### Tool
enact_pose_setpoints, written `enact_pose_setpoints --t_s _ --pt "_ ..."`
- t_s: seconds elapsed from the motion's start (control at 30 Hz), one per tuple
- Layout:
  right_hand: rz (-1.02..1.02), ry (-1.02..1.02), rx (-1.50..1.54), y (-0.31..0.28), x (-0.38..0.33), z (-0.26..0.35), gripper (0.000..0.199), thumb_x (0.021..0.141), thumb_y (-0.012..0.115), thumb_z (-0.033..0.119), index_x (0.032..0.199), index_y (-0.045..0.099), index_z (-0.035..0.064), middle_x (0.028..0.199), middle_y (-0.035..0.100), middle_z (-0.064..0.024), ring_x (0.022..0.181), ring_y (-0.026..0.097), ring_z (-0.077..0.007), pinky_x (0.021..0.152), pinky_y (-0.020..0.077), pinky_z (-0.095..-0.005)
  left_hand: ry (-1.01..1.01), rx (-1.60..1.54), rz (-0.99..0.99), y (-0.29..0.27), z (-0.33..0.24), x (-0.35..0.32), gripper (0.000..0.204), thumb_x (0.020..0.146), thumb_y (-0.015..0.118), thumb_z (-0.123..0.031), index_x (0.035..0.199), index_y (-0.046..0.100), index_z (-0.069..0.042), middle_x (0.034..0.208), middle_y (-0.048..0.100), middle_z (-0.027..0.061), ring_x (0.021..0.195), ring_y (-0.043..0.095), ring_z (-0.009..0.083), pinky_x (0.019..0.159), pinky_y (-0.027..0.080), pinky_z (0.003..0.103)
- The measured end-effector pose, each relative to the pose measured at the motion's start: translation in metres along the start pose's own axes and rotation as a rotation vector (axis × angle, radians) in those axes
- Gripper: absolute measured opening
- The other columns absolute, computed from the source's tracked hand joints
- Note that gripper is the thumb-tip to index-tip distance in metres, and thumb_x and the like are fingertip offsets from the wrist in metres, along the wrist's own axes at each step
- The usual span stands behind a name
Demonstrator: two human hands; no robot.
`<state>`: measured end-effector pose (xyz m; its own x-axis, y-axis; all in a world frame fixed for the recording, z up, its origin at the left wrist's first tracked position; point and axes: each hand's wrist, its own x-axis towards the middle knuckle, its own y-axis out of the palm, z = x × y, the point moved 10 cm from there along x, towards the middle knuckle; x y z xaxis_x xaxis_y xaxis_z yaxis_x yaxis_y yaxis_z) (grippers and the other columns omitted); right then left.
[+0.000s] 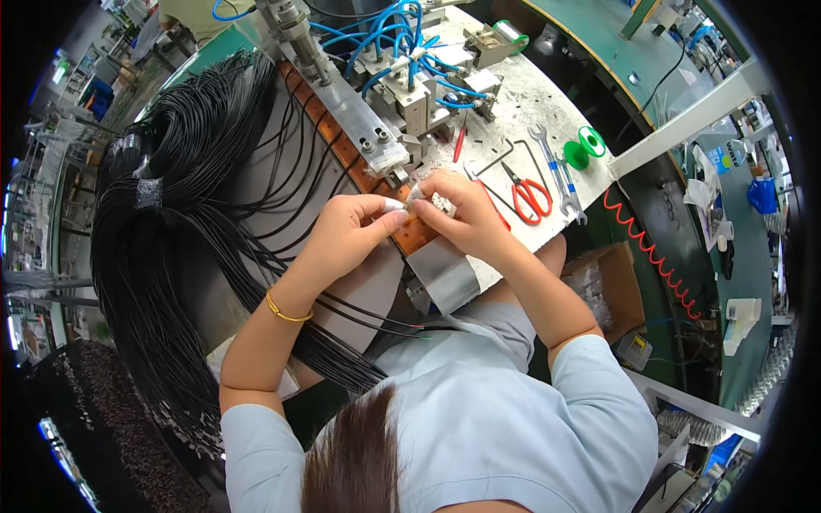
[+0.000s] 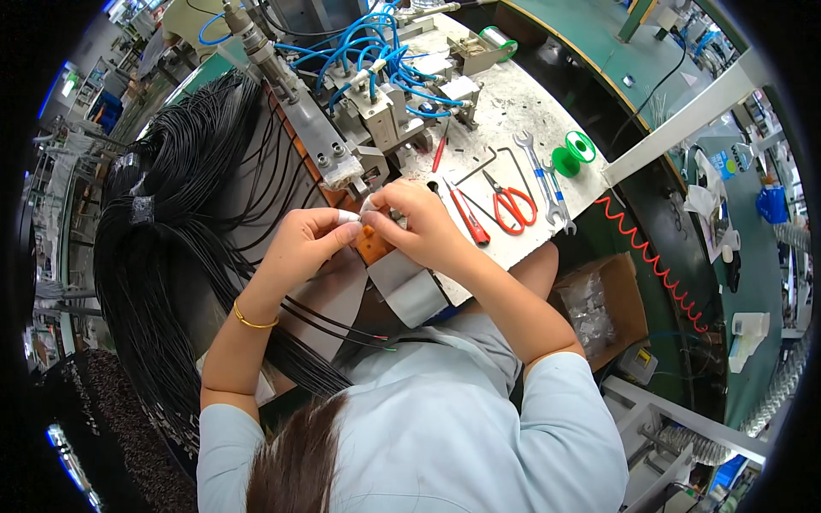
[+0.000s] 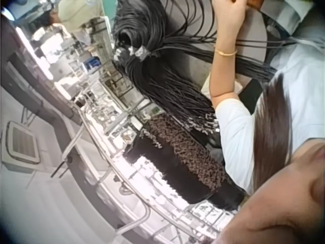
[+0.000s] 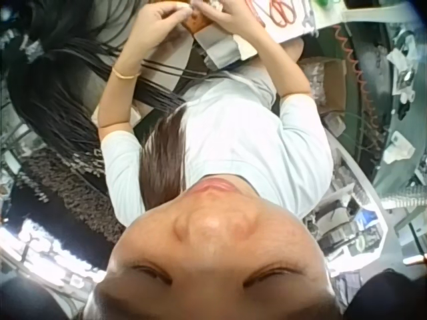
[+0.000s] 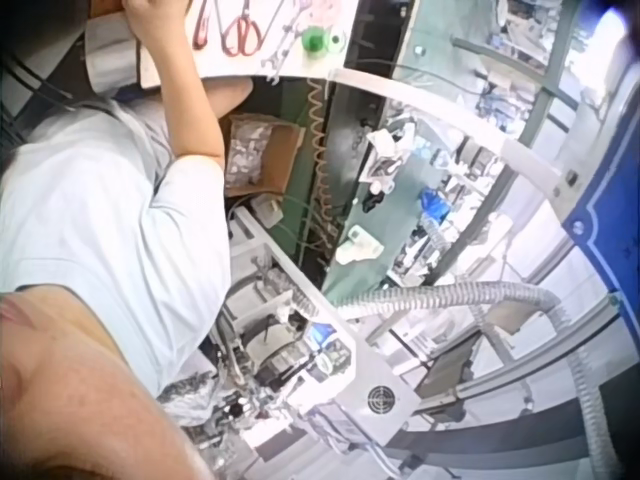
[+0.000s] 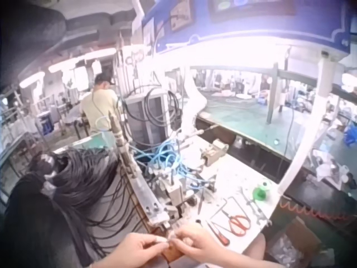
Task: The person wraps tape around wire bundles and aligns them into a machine fixture by hand.
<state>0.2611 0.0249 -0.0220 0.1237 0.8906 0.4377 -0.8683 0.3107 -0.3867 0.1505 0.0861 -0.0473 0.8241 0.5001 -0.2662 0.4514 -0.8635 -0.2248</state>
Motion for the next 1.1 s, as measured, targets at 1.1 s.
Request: enact_pose_setpoints --t_s 1.1 --pt "0.023 0.405 0.257 0.018 -0.012 -0.080 0.025 0.092 0.055 0.020 0.077 0.051 0.0006 0.068 0.050 -0.0105 0.066 0.046 -0.0159 0.062 0.0378 -0.0296 0.279 0.723 0.361 0.057 -0.022 -0.038 0.014 0.083 0.064 -0.018 0.085 0.066 -0.005 0.077 0.064 0.0095 0.063 0.057 0.0198 0.059 0.045 0.029"
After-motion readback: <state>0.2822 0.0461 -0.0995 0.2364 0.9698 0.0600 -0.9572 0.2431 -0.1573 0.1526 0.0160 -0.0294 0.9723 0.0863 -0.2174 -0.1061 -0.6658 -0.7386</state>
